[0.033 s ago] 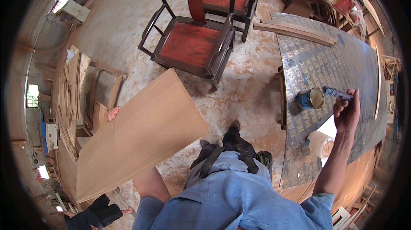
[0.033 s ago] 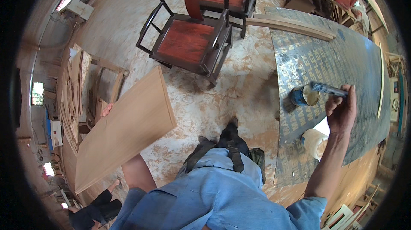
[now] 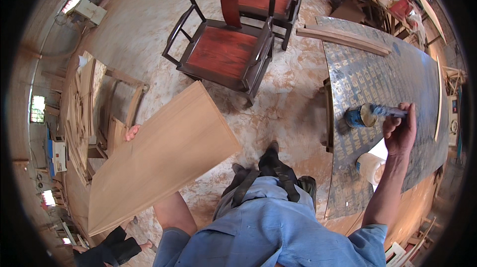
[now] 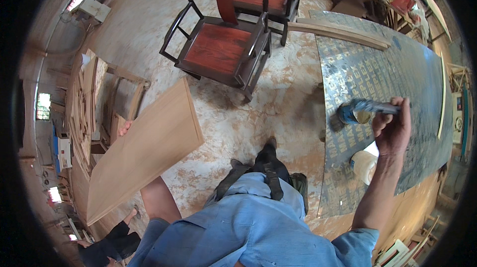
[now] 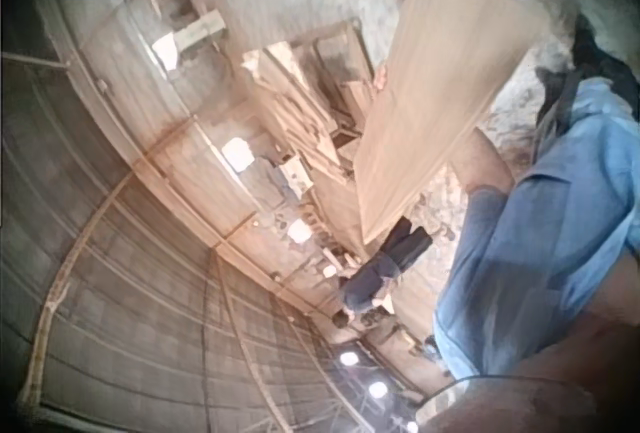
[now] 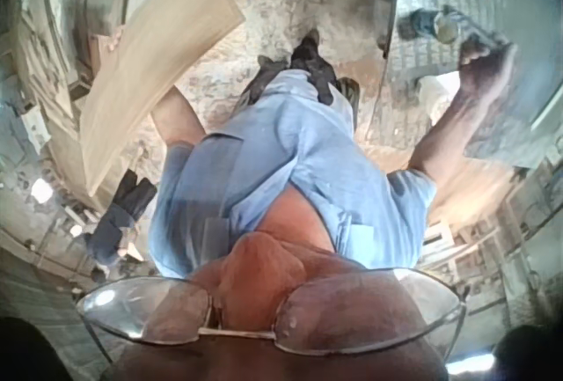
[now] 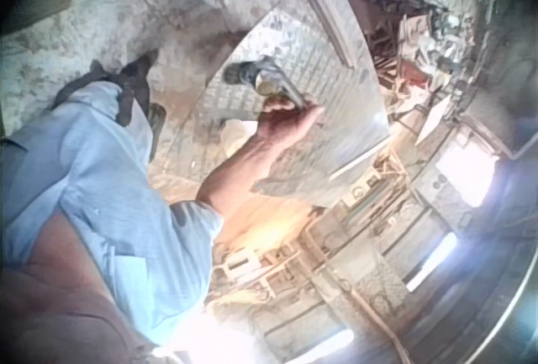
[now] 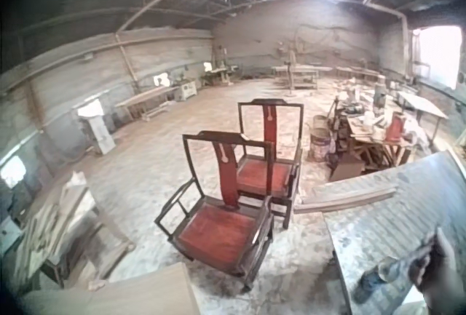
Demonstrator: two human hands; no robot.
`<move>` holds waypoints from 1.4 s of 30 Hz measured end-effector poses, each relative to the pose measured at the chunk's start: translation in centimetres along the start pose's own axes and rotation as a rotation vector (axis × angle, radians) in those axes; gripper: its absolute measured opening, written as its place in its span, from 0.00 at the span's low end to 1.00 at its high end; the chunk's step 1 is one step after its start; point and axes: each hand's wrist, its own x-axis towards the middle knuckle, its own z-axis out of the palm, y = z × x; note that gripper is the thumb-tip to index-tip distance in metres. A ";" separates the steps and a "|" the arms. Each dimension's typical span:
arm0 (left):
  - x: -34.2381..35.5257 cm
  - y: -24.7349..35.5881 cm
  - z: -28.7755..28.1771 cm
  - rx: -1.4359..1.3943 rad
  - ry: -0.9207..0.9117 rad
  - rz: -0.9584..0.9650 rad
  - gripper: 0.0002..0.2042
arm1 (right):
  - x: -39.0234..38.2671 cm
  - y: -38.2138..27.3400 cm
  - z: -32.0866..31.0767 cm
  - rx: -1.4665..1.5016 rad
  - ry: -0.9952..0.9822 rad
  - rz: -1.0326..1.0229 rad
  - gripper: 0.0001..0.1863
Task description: The person assembles wooden pieces by hammering them together, applies a liquid with a brush to the edge of a wood board, and continues to fit wood components into a larger assembly.
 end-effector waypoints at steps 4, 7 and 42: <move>-2.1 3.5 -1.2 0.014 -0.005 0.044 0.16 | -2.7 4.9 10.2 0.083 -0.249 0.155 0.23; -3.7 7.0 -2.1 0.016 -0.055 0.028 0.16 | -4.7 8.6 16.9 0.079 -0.500 0.170 0.12; -5.5 15.7 6.8 0.133 0.387 0.357 0.14 | -10.1 18.0 28.6 -0.491 -0.718 0.271 0.07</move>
